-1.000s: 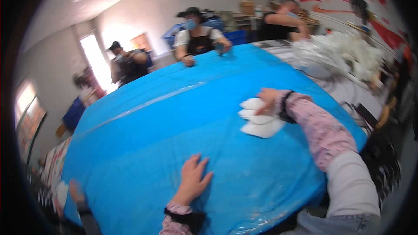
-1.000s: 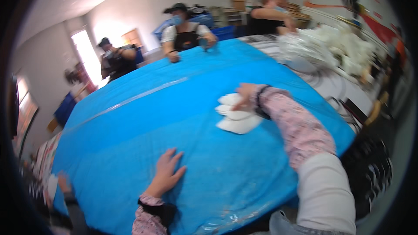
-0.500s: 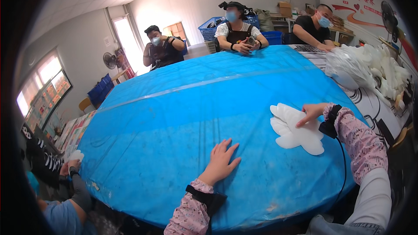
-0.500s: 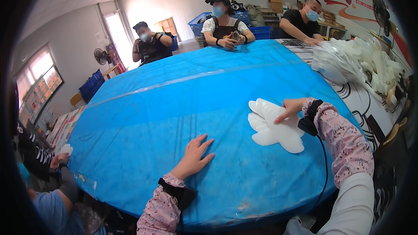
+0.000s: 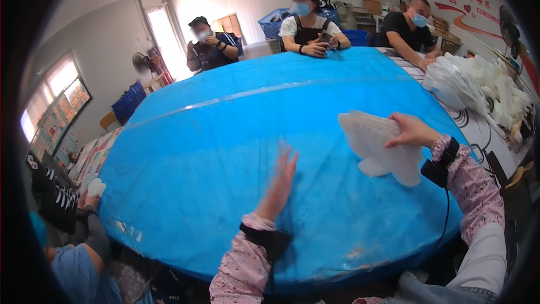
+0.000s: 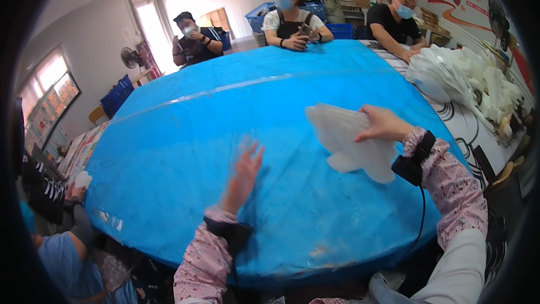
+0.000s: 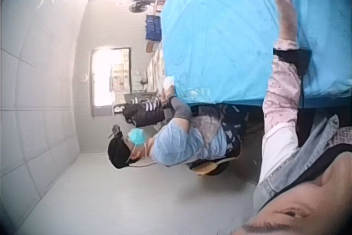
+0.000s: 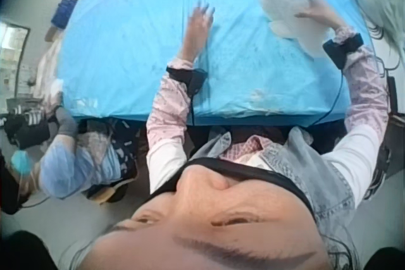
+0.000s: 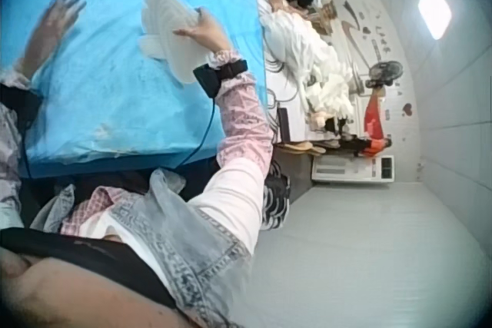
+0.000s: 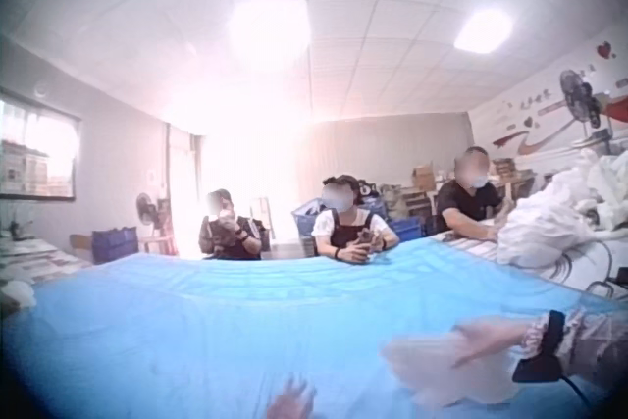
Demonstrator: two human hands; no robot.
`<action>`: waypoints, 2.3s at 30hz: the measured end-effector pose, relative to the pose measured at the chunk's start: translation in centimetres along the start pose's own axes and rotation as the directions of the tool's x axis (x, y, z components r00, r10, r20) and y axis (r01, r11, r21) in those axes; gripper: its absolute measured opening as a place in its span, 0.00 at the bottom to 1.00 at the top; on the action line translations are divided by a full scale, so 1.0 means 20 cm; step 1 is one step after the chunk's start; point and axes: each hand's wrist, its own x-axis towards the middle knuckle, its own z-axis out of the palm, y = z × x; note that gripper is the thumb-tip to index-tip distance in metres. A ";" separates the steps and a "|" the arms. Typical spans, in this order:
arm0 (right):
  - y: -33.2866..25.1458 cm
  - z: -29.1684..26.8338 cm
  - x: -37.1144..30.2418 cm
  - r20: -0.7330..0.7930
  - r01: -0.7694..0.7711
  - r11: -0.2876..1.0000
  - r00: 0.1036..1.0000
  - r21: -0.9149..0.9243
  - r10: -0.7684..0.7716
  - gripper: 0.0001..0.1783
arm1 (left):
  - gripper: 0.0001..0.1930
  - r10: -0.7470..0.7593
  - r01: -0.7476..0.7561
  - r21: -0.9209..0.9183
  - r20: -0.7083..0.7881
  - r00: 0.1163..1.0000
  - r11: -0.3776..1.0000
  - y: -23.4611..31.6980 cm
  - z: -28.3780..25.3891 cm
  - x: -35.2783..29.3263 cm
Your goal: The person handles a black shoe upper, places it into a stack of similar uppers, and then gathers white foam shoe inserts from the table, stacking them together.
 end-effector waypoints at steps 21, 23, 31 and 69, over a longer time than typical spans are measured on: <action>-0.26 0.04 0.03 0.483 0.157 0.867 0.869 -0.473 0.106 0.31 | 0.35 -0.416 0.328 0.394 0.164 0.894 0.859 0.06 0.13 -0.04; -0.17 0.11 0.03 0.507 0.083 0.898 0.846 -0.433 0.166 0.35 | 0.35 -0.410 0.292 0.445 0.198 0.890 0.847 0.09 0.16 -0.05; 0.06 0.22 -0.16 0.229 -0.153 0.982 0.965 0.108 0.125 0.38 | 0.36 -0.296 0.293 0.055 0.306 0.905 0.954 0.08 0.10 0.01; 0.02 0.35 -0.30 0.181 -0.077 0.994 0.979 -0.080 0.091 0.32 | 0.20 -0.388 0.355 -0.198 -0.160 0.908 0.914 0.03 0.19 0.02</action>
